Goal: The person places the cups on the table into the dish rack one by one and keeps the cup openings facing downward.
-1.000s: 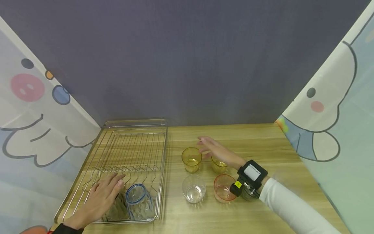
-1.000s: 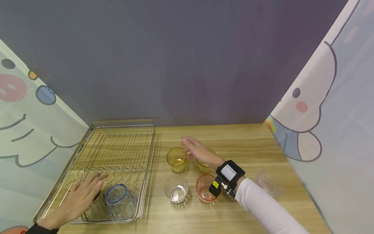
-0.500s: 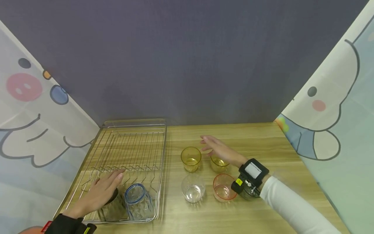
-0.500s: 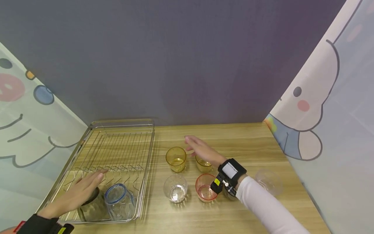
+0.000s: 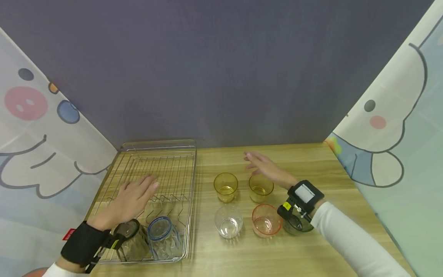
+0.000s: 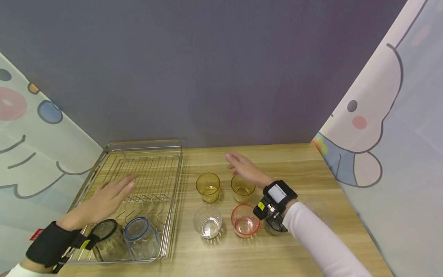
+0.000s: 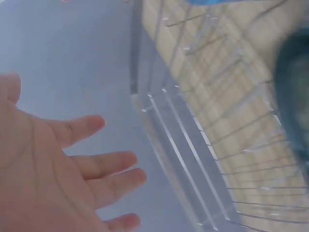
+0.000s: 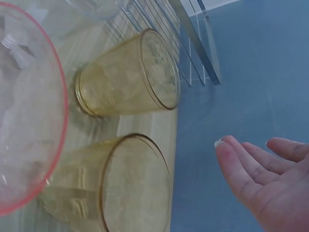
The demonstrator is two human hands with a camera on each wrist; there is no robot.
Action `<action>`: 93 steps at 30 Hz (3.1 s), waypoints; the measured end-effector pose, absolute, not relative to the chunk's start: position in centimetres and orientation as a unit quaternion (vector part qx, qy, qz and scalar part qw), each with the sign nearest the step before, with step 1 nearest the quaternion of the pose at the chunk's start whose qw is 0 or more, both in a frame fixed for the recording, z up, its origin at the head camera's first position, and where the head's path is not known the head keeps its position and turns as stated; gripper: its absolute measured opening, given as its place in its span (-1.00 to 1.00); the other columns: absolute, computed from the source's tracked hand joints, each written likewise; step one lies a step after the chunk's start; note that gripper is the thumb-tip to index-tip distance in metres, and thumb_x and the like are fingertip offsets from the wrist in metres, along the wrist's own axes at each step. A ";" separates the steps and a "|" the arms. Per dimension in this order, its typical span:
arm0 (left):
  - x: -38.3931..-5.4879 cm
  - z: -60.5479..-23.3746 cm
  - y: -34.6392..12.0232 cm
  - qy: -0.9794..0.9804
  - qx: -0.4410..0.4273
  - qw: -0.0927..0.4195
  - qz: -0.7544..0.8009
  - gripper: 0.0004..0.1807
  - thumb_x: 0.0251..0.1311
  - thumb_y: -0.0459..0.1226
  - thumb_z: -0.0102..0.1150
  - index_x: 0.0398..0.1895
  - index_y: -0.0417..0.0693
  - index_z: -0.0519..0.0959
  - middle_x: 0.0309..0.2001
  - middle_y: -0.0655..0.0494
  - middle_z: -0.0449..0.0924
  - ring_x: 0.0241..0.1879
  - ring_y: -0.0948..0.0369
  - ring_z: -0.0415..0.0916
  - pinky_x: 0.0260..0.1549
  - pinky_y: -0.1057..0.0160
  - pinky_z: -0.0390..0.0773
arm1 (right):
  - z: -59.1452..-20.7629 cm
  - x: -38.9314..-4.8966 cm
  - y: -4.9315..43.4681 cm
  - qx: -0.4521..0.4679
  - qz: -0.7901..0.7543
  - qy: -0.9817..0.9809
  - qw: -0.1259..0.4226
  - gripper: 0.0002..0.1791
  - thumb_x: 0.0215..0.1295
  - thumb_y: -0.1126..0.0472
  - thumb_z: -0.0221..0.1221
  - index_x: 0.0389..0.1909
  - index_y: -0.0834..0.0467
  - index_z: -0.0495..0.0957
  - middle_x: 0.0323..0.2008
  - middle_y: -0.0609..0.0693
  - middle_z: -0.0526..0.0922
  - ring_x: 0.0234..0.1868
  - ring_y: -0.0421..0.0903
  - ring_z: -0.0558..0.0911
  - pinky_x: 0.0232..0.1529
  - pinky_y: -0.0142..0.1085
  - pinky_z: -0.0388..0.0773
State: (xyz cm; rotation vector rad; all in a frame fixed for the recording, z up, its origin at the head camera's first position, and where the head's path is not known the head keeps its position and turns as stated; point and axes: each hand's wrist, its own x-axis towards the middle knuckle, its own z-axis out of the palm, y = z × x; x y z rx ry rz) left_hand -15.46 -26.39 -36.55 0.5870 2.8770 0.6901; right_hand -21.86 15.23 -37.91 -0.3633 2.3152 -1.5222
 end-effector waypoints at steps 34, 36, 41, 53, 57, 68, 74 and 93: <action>-26.7 -36.0 -18.8 0.964 0.207 0.067 0.153 -0.25 0.49 0.24 -0.49 0.57 0.04 0.02 0.53 -0.30 -0.01 0.51 -0.30 -0.06 0.39 -0.47 -0.29 | -37.4 -25.0 18.6 -0.177 -0.287 0.936 0.098 -0.18 0.54 -0.13 -0.10 0.54 0.33 -0.07 0.53 0.35 0.01 0.51 0.34 0.11 0.50 0.19 0.04; -27.5 -36.0 -18.5 0.961 0.207 0.066 0.169 -0.23 0.48 0.26 -0.54 0.58 0.05 0.01 0.54 -0.26 -0.01 0.52 -0.27 -0.06 0.38 -0.48 -0.27 | -37.6 -25.0 18.3 -0.186 -0.277 0.938 0.099 -0.18 0.53 -0.11 -0.07 0.53 0.34 -0.07 0.53 0.35 0.01 0.53 0.31 0.06 0.52 0.16 -0.02; -28.9 -35.6 -17.7 0.938 0.202 0.100 0.263 -0.20 0.46 0.28 -0.66 0.60 0.06 -0.08 0.59 -0.13 -0.08 0.57 -0.16 -0.17 0.40 -0.44 -0.30 | -38.2 -25.1 17.7 -0.209 -0.251 0.940 0.102 -0.15 0.49 -0.11 0.01 0.53 0.34 -0.04 0.52 0.36 0.04 0.53 0.32 0.07 0.53 0.16 -0.01; -29.8 -35.3 -16.1 0.914 0.183 0.148 0.332 -0.15 0.40 0.35 -0.71 0.61 0.12 -0.19 0.62 -0.01 -0.27 0.60 -0.08 -0.39 0.47 -0.33 -0.40 | -38.7 -24.7 16.5 -0.217 -0.199 0.944 0.152 -0.09 0.44 -0.17 0.04 0.54 0.30 -0.04 0.50 0.39 0.06 0.51 0.36 0.07 0.49 0.26 -0.02; -29.6 -35.4 -15.4 0.917 0.199 0.140 0.317 -0.16 0.41 0.34 -0.69 0.61 0.12 -0.14 0.61 -0.04 -0.20 0.60 -0.11 -0.32 0.44 -0.39 -0.38 | -38.7 -24.5 16.1 -0.218 -0.173 0.948 0.155 -0.08 0.41 -0.22 0.06 0.55 0.24 -0.02 0.50 0.39 0.07 0.50 0.38 0.10 0.46 0.28 0.04; -28.0 -36.0 -13.9 0.934 0.276 0.104 0.203 -0.28 0.51 0.21 -0.53 0.59 0.09 -0.04 0.57 -0.09 0.00 0.56 -0.11 -0.08 0.45 -0.37 -0.26 | -39.3 -23.3 15.6 -0.214 -0.101 0.949 0.210 0.06 0.22 -0.46 0.09 0.58 0.01 -0.03 0.53 0.35 -0.02 0.50 0.42 0.06 0.41 0.40 -0.01; -27.4 -36.5 -13.9 0.932 0.284 0.096 0.205 -0.28 0.51 0.20 -0.51 0.59 0.08 -0.01 0.56 -0.12 0.04 0.55 -0.13 -0.05 0.44 -0.38 -0.26 | -40.2 -23.0 15.8 -0.208 -0.085 0.947 0.231 0.00 0.22 -0.43 0.12 0.55 -0.01 0.07 0.52 0.34 0.03 0.49 0.43 0.08 0.38 0.40 0.07; -27.5 -37.6 -16.4 0.919 0.237 0.125 0.291 -0.26 0.50 0.23 -0.63 0.59 0.09 -0.04 0.59 -0.04 -0.04 0.58 -0.08 -0.17 0.45 -0.35 -0.31 | -42.9 -22.1 16.1 -0.201 -0.097 0.951 0.213 -0.33 0.11 -0.02 0.30 0.26 0.04 0.38 0.09 0.12 0.42 0.17 0.19 0.44 0.01 0.06 0.54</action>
